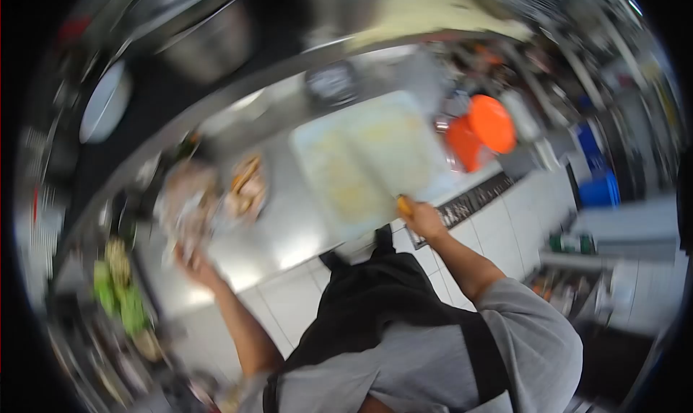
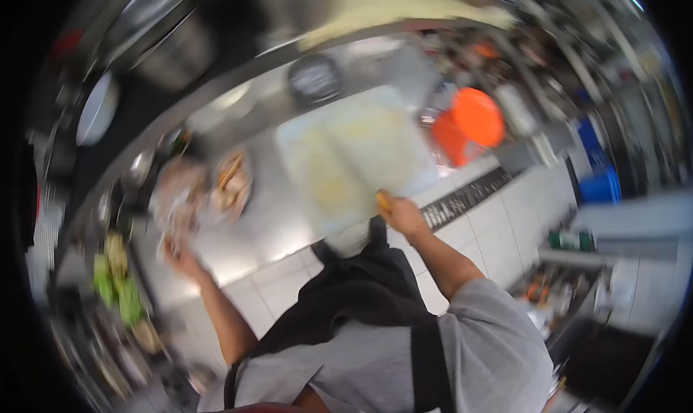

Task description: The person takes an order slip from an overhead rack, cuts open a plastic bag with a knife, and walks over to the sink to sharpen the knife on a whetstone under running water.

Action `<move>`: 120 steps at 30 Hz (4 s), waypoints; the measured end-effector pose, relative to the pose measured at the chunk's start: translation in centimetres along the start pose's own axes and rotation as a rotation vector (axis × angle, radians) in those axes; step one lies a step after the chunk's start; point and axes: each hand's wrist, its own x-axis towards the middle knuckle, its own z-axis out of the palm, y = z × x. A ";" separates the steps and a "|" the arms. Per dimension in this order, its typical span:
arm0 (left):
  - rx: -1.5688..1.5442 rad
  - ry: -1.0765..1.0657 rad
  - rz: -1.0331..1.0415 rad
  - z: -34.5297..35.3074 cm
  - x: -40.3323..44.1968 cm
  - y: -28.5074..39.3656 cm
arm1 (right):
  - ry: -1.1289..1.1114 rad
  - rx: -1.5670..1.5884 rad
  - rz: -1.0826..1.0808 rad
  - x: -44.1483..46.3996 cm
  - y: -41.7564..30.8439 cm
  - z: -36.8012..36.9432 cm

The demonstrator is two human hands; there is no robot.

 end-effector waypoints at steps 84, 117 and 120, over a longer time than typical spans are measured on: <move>0.824 -2.342 0.595 122.1 -158.7 83.4 | 0.489 0.750 1.815 -44.6 150.4 -75.9; 0.951 -2.505 1.112 169.8 -206.2 112.4 | 1.007 0.332 1.594 -38.1 217.6 -109.6; 0.320 -2.662 1.147 179.6 -219.0 119.8 | 1.031 0.271 1.659 -37.7 220.8 -112.0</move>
